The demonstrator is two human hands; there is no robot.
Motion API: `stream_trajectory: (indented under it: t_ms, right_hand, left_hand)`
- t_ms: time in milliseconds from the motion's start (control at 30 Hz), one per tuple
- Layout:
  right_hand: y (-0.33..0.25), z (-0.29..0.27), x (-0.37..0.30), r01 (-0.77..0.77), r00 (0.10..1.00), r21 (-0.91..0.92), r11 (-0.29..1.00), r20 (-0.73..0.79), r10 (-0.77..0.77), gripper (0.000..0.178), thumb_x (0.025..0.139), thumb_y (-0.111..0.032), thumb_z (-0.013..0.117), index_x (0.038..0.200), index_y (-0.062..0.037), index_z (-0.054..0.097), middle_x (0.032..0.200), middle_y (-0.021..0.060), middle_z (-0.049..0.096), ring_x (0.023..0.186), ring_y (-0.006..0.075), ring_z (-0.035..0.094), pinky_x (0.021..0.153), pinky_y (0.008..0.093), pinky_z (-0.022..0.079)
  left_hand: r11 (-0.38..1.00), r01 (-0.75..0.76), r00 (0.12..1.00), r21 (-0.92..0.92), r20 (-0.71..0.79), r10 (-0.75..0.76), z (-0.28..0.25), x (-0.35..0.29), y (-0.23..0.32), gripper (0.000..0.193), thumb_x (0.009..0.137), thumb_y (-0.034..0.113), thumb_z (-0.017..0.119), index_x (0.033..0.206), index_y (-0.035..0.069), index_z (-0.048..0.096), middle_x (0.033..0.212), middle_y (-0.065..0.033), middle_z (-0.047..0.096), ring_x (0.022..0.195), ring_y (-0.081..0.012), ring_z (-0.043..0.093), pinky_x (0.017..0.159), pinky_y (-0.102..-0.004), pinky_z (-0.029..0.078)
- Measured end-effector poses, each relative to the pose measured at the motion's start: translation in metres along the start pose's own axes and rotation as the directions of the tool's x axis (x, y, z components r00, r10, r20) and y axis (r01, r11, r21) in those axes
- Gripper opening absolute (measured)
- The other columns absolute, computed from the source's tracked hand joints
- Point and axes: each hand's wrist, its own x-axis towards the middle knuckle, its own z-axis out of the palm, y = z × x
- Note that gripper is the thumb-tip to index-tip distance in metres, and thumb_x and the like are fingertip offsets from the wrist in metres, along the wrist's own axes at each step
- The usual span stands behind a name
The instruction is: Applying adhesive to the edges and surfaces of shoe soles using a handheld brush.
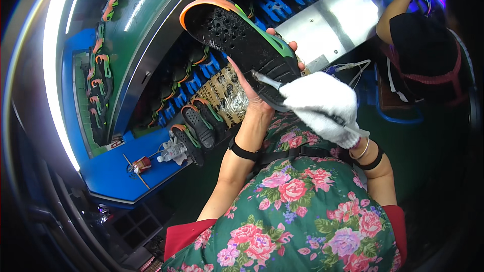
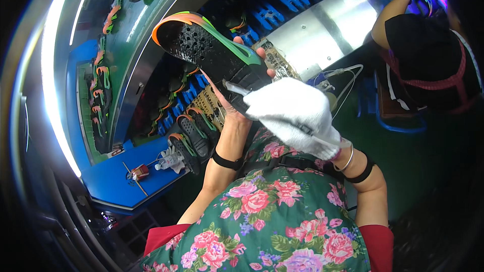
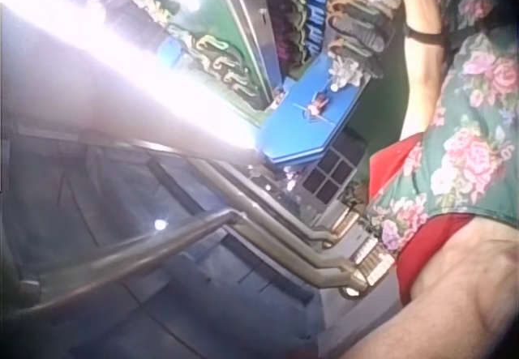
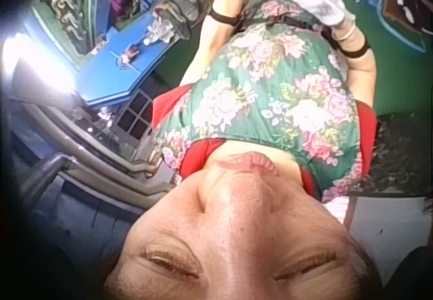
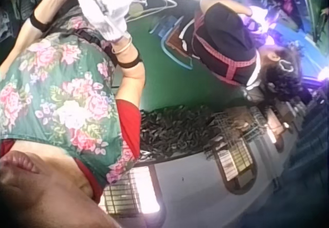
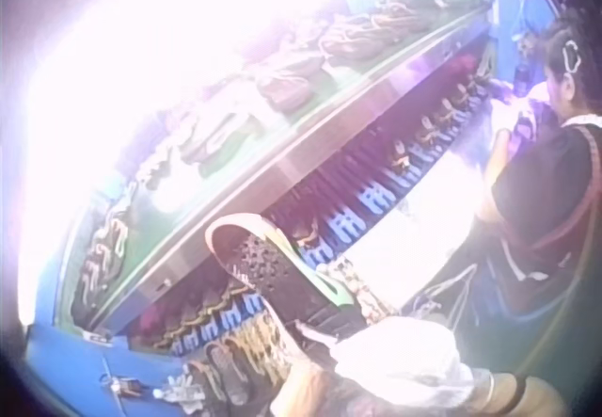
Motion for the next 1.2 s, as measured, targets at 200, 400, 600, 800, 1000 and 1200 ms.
stream_trajectory:
  t_ms: [200, 400, 600, 800, 1000, 1200]
  right_hand:
    - [0.003, -0.003, -0.006, -0.067, 0.996, 0.252, 0.965, 0.077, 0.049, 0.024, 0.079, -0.001, 0.08, 0.101, -0.0103, 0.079, 0.101, 0.0074, 0.078, 0.094, 0.025, 0.075, 0.082, 0.0344, 0.059]
    - [0.004, -0.001, -0.011, 0.148, 0.979, -0.095, 0.984, 0.158, -0.132, 0.028, 0.075, 0.0, 0.081, 0.102, -0.0093, 0.078, 0.104, 0.0073, 0.078, 0.093, 0.0274, 0.074, 0.079, 0.0356, 0.058]
    - [0.007, -0.003, -0.017, -0.066, 0.99, 0.142, 0.988, 0.13, 0.048, 0.02, 0.074, -0.003, 0.082, 0.094, -0.0083, 0.08, 0.097, 0.0093, 0.078, 0.091, 0.0267, 0.075, 0.079, 0.0357, 0.059]
    - [-0.001, 0.002, -0.016, 0.106, 0.943, 0.086, 0.991, 0.308, -0.128, 0.034, 0.079, -0.005, 0.078, 0.112, -0.0112, 0.077, 0.111, 0.0055, 0.076, 0.097, 0.0248, 0.074, 0.081, 0.0364, 0.06]
    - [-0.005, -0.009, -0.01, 0.043, 0.967, 0.064, 0.997, 0.249, -0.058, 0.024, 0.075, -0.001, 0.081, 0.098, -0.008, 0.078, 0.101, 0.0088, 0.078, 0.093, 0.0267, 0.075, 0.079, 0.0367, 0.06]
    - [-0.004, -0.002, -0.012, 0.244, 0.9, -0.048, 0.969, 0.383, -0.208, 0.025, 0.081, -0.009, 0.079, 0.106, -0.0072, 0.077, 0.105, 0.0092, 0.077, 0.095, 0.027, 0.074, 0.082, 0.0364, 0.06]
  left_hand:
    - [1.0, -0.015, 1.0, -0.022, 0.016, 0.015, 0.002, -0.003, 0.0, 0.1, 0.086, 0.086, 0.048, 0.147, 0.007, 0.043, 0.131, -0.0276, 0.06, 0.114, -0.0421, 0.063, 0.094, -0.0584, 0.054]
    - [0.983, 0.138, 0.989, 0.119, -0.072, -0.13, -0.007, -0.009, 0.016, 0.107, 0.084, 0.085, 0.053, 0.15, 0.002, 0.041, 0.14, -0.0189, 0.055, 0.118, -0.0416, 0.059, 0.091, -0.0562, 0.055]
    - [0.972, 0.168, 0.983, 0.165, 0.045, -0.177, -0.016, -0.012, 0.025, 0.107, 0.087, 0.077, 0.057, 0.157, 0.0, 0.03, 0.154, -0.03, 0.038, 0.125, -0.0485, 0.058, 0.099, -0.0581, 0.055]
    - [0.934, 0.301, 0.95, 0.191, 0.023, -0.31, -0.02, -0.01, 0.034, 0.103, 0.087, 0.072, 0.06, 0.159, 0.004, 0.031, 0.151, -0.0288, 0.039, 0.116, -0.0499, 0.059, 0.093, -0.0556, 0.056]
    - [0.84, 0.385, 0.917, 0.384, -0.265, -0.299, -0.01, -0.022, 0.044, 0.095, 0.089, 0.065, 0.061, 0.159, 0.006, 0.034, 0.156, -0.0272, 0.039, 0.125, -0.0459, 0.058, 0.103, -0.0614, 0.049]
    - [0.796, 0.511, 0.847, 0.324, -0.351, -0.401, -0.01, -0.016, 0.059, 0.071, 0.095, 0.048, 0.058, 0.15, 0.004, 0.05, 0.148, -0.0253, 0.053, 0.128, -0.0442, 0.059, 0.109, -0.0696, 0.041]
